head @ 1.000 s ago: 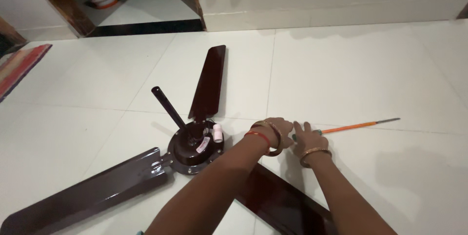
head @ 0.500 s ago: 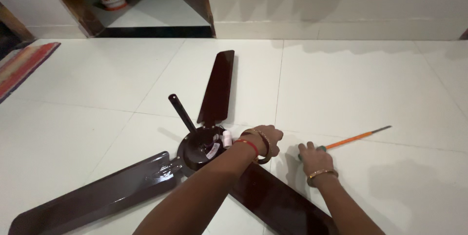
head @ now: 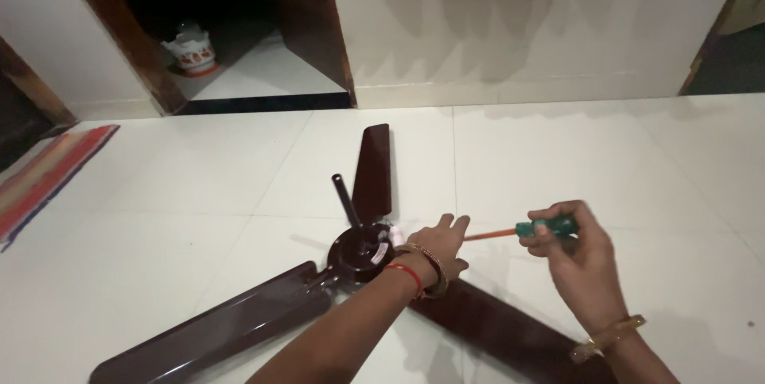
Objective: The person assembles an electric fan by attaching the fan blades to the central hub using a screwdriver, then secures the fan cap. The person uses a screwdriver to tighten screws and attaches the fan cap to complete the assembly.
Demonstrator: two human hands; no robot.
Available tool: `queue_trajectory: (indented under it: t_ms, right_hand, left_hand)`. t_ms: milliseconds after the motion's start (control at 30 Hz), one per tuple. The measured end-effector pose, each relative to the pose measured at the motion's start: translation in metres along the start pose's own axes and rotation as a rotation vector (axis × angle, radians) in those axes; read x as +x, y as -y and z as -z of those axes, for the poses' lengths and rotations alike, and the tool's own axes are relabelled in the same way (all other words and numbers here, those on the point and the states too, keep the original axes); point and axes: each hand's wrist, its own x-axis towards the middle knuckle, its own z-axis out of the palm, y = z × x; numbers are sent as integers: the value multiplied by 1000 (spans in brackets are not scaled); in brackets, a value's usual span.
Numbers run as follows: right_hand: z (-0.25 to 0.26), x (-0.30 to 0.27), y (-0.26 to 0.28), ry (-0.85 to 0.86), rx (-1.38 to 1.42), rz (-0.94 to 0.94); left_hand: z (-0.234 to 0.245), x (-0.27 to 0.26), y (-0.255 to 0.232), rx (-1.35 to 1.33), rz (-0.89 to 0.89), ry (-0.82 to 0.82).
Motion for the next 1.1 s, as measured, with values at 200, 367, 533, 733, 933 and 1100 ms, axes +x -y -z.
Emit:
queue_trajectory:
  t_ms: [200, 367, 533, 733, 933, 1100]
  right_hand:
    - [-7, -67, 65, -59, 295, 14]
    - [-25, -90, 89, -222, -530, 303]
    - [-64, -104, 97, 13, -1030, 1025]
    - [-85, -103, 127, 744, -1327, 345]
    - [-48, -61, 171, 865, -1717, 451]
    - [-20, -43, 157, 786, -1760, 518]
  left_hand:
    - [5, -60, 7, 12, 38, 4]
    - [6, -92, 51, 275, -40, -77]
    - [22, -120, 95, 585, -98, -7]
    - [54, -150, 102, 475, -104, -90]
    - [116, -159, 99, 399, -95, -173]
    - [120, -133, 107, 317, 230, -110]
